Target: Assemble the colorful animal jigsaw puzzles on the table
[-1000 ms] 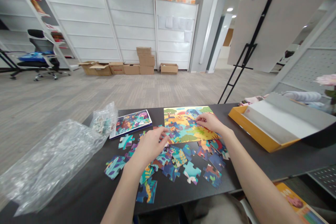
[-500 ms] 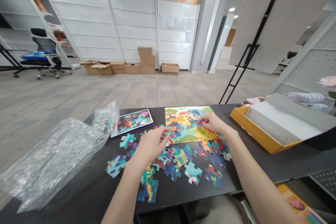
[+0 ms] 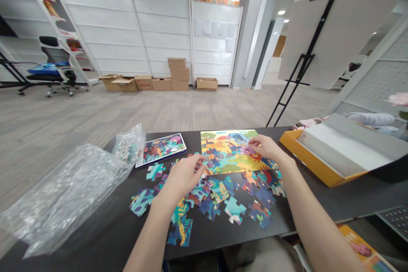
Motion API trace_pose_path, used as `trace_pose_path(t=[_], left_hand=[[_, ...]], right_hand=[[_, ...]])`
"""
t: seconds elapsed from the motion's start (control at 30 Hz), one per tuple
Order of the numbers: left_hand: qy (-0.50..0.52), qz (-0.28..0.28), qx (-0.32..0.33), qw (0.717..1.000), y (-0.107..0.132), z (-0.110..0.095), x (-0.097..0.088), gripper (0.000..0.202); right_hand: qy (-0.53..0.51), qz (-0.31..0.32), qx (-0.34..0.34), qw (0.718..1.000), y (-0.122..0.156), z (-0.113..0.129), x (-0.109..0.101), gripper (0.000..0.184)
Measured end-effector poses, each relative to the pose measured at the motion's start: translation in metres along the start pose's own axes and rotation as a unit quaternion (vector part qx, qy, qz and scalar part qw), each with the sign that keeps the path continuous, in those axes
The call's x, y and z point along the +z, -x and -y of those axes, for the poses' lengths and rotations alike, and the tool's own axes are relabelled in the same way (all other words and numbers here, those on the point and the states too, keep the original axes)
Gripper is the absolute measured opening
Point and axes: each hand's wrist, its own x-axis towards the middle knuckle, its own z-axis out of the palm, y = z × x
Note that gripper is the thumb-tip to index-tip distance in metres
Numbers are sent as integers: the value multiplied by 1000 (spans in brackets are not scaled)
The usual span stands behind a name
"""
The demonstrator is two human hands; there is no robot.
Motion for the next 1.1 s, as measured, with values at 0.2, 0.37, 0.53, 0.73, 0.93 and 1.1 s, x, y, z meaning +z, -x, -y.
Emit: trace_pose_path(t=[0.2, 0.37, 0.53, 0.73, 0.93, 1.1], left_hand=[[-3, -2, -5, 1000, 0, -1, -1, 25], [0, -8, -5, 1000, 2, 0, -4, 26], [-1, -13, -7, 1000, 5, 4, -6, 25], [-18, -10, -17, 1000, 6, 7, -8, 26], [-44, -5, -27, 999, 7, 4, -11, 26], [-52, -3, -27, 998, 8, 4, -12, 26]], right_hand=[[27, 0, 42, 999, 1, -7, 1, 21], [37, -18, 123, 992, 3, -21, -1, 24], [38, 16, 96, 995, 3, -14, 2, 26], [46, 31, 81, 995, 3, 2, 4, 37], [67, 42, 83, 993, 2, 4, 6, 36], [82, 24, 111, 990, 1, 5, 5, 26]])
